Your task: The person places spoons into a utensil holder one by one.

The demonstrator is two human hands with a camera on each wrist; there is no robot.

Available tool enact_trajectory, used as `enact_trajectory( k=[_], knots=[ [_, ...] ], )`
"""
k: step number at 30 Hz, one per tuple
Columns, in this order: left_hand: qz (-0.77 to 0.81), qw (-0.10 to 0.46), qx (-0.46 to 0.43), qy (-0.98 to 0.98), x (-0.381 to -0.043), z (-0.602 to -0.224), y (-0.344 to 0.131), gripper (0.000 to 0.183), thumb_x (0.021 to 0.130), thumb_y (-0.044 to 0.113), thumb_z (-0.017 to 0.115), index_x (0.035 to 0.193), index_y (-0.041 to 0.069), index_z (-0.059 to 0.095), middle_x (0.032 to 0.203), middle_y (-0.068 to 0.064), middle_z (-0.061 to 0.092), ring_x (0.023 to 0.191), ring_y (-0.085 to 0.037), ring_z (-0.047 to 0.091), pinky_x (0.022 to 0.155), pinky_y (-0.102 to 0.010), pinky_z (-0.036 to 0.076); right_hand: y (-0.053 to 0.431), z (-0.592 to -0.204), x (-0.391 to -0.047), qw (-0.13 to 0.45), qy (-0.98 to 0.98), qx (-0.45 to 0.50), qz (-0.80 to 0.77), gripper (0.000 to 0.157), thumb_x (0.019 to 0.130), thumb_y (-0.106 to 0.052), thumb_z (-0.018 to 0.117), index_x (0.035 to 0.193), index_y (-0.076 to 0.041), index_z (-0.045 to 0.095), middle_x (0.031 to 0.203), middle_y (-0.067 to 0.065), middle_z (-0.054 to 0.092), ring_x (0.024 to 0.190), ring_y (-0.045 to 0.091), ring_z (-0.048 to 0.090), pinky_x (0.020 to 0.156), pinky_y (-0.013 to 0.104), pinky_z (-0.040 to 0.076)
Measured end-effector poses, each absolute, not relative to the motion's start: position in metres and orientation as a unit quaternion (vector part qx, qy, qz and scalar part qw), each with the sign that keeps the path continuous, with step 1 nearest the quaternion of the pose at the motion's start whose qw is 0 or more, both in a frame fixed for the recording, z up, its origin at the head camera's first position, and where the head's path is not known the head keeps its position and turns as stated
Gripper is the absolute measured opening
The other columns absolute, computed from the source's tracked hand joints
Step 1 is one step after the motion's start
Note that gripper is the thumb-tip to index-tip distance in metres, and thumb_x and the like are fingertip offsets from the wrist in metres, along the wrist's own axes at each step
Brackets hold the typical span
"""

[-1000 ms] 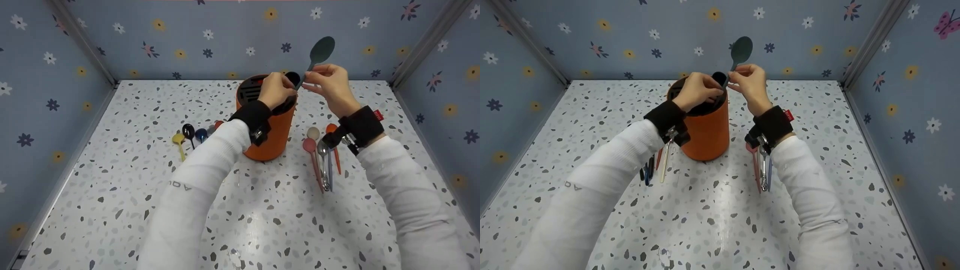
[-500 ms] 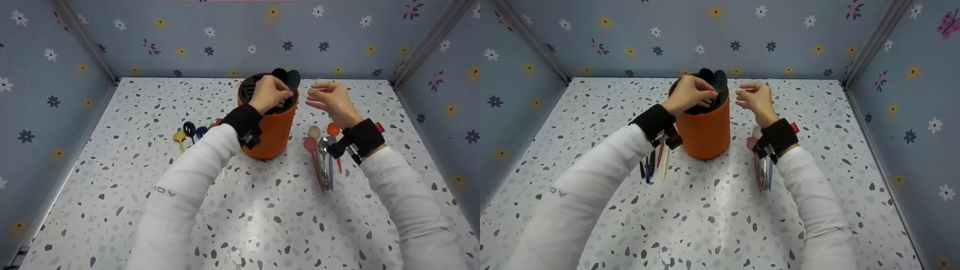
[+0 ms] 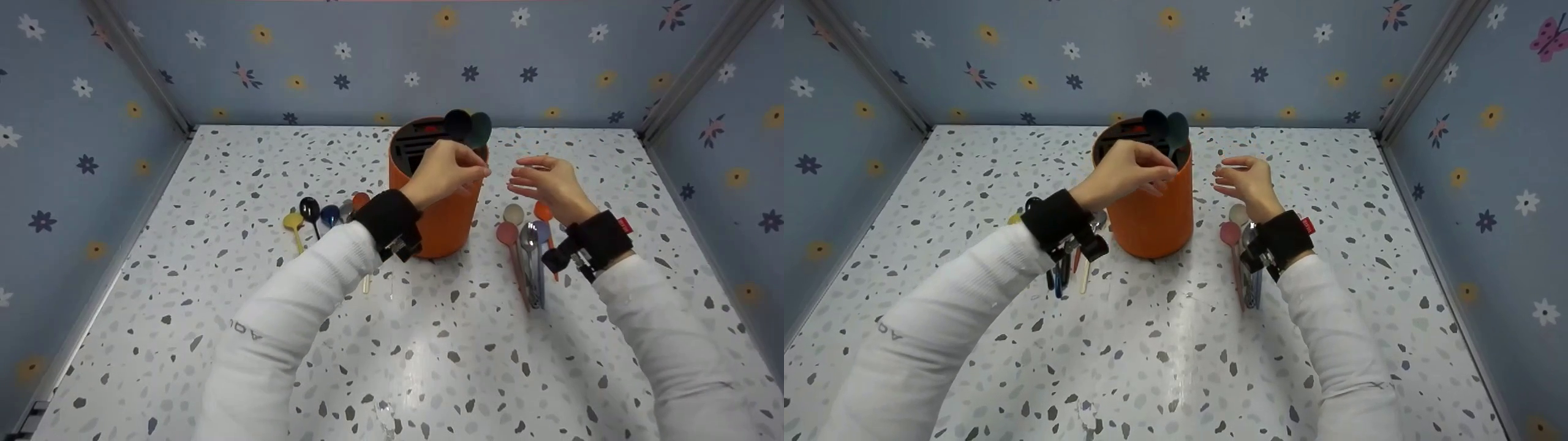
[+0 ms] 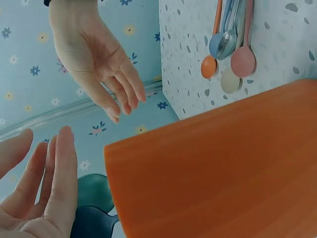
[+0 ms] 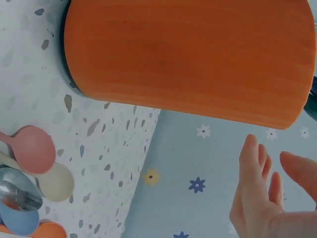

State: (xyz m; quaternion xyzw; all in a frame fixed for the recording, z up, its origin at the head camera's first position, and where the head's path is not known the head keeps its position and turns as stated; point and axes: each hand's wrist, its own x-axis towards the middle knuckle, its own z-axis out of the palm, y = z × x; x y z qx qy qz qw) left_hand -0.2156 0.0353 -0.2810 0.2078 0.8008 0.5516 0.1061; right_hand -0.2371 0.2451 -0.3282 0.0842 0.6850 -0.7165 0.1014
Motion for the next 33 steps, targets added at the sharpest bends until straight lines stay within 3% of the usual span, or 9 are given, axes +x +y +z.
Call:
enact_trajectory(
  k=[4, 7, 11, 19, 25, 33],
  knots=[
    [0.548, 0.122, 0.223, 0.797, -0.210, -0.284, 0.036, 0.018, 0.085, 0.010, 0.059, 0.097, -0.001, 0.065, 0.089, -0.012, 0.062, 0.073, -0.020, 0.060, 0.065, -0.023, 0.053, 0.249, -0.336, -0.237, 0.110, 0.695, 0.093, -0.705, 0.048, 0.085, -0.011, 0.059, 0.125, 0.004, 0.037, 0.110, 0.014, 0.047, 0.104, 0.025, 0.052, 0.085, 0.028, 0.048],
    [0.550, 0.132, 0.232, 0.791, -0.207, -0.289, 0.037, 0.018, 0.085, 0.010, 0.059, 0.097, -0.001, 0.065, 0.089, -0.012, 0.062, 0.074, -0.021, 0.060, 0.066, -0.024, 0.053, 0.253, -0.343, -0.236, 0.109, 0.700, 0.094, -0.700, 0.050, 0.085, -0.011, 0.059, 0.126, 0.006, 0.035, 0.109, 0.014, 0.047, 0.098, 0.022, 0.055, 0.084, 0.027, 0.049],
    [0.558, 0.141, 0.253, 0.778, -0.201, -0.299, 0.039, 0.017, 0.085, 0.009, 0.059, 0.097, -0.002, 0.065, 0.088, -0.014, 0.062, 0.074, -0.024, 0.060, 0.066, -0.025, 0.053, 0.258, -0.353, -0.233, 0.115, 0.685, 0.086, -0.715, 0.048, 0.085, -0.007, 0.057, 0.125, 0.008, 0.035, 0.105, 0.014, 0.049, 0.087, 0.016, 0.058, 0.086, 0.029, 0.048],
    [0.566, 0.167, 0.267, 0.762, -0.192, -0.320, 0.037, 0.018, 0.085, 0.008, 0.059, 0.096, -0.005, 0.064, 0.085, -0.017, 0.062, 0.074, -0.028, 0.060, 0.064, -0.024, 0.053, 0.266, -0.379, -0.227, 0.132, 0.660, 0.088, -0.734, 0.039, 0.087, -0.003, 0.053, 0.120, 0.007, 0.037, 0.092, 0.005, 0.056, 0.084, 0.015, 0.058, 0.087, 0.029, 0.047],
    [0.568, 0.195, 0.240, 0.763, -0.190, -0.336, 0.038, 0.018, 0.084, 0.010, 0.060, 0.096, -0.003, 0.065, 0.082, -0.013, 0.062, 0.073, -0.029, 0.060, 0.067, -0.032, 0.054, 0.271, -0.398, -0.222, 0.132, 0.693, 0.087, -0.703, 0.040, 0.088, -0.006, 0.052, 0.122, 0.009, 0.036, 0.089, 0.001, 0.057, 0.083, 0.013, 0.059, 0.087, 0.029, 0.048],
    [0.594, 0.229, 0.183, 0.749, -0.190, -0.364, 0.034, 0.019, 0.083, 0.008, 0.061, 0.097, -0.004, 0.065, 0.085, -0.015, 0.063, 0.075, -0.031, 0.062, 0.064, -0.028, 0.055, 0.273, -0.421, -0.217, 0.146, 0.720, 0.100, -0.671, 0.045, 0.090, -0.007, 0.049, 0.126, 0.014, 0.033, 0.090, 0.003, 0.057, 0.078, 0.009, 0.060, 0.078, 0.023, 0.051]
  ],
)
